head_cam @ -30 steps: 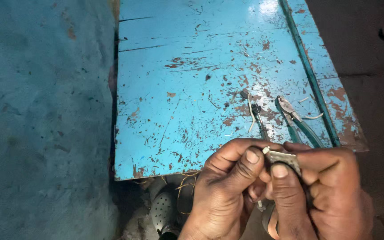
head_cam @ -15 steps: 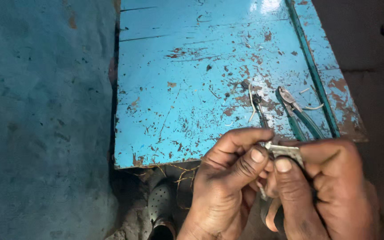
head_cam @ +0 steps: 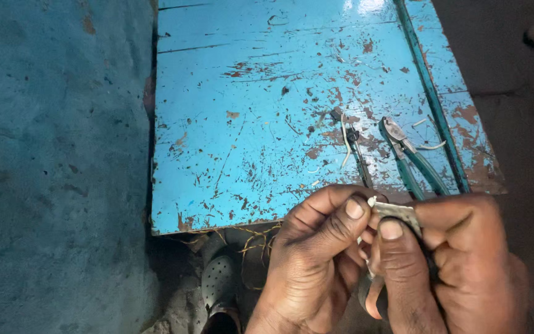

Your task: The person strips the insulation from the end of an electrical wire using a small blade and then uses their hands to twist and prepare the wire end.

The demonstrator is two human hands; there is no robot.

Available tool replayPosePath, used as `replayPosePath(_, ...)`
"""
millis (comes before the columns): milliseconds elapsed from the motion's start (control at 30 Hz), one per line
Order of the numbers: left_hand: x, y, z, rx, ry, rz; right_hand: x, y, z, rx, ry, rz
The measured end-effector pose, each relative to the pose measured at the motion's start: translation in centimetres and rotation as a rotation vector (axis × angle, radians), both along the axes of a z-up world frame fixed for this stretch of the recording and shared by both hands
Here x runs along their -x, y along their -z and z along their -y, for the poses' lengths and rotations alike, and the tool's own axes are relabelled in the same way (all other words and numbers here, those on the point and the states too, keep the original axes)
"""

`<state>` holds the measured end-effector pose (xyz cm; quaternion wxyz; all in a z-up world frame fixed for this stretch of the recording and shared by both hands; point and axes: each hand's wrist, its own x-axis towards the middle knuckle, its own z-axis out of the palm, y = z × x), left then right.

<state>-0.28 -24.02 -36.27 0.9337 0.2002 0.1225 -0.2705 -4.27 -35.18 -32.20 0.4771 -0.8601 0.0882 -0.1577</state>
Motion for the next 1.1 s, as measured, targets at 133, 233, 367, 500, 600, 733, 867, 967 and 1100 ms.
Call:
replayPosePath(133,0.1,0.0,0.0,0.024,0.010,-0.002,0.0,0.1,-0.7,-0.097,0.034,0.059)
replayPosePath(233,0.1,0.0,-0.1,0.027,0.015,0.000,0.2,-0.2,-1.0,-0.060,0.089,0.022)
replayPosePath(367,0.3,0.1,0.0,0.020,0.014,0.003,0.3,-0.2,-1.1,-0.078,0.093,0.042)
replayPosePath(500,0.5,0.1,0.1,0.030,0.008,0.012,0.5,-0.1,-1.1,-0.061,0.116,0.020)
replayPosePath(600,0.6,0.0,0.1,0.034,0.013,0.018,0.7,0.1,-1.0,-0.060,0.111,0.045)
replayPosePath(733,0.9,0.1,0.1,0.038,0.008,0.016,1.0,0.2,-1.1,-0.088,0.098,0.071)
replayPosePath(867,1.3,0.3,0.3,0.073,-0.008,-0.023,1.2,0.2,-1.3,-0.055,0.106,0.044)
replayPosePath(967,1.6,0.4,0.3,0.075,-0.042,-0.051,1.2,0.2,-1.1,-0.018,0.081,0.009)
replayPosePath(1100,2.0,0.4,0.0,0.075,-0.052,-0.103,1.3,0.7,-1.5,0.020,0.042,0.118)
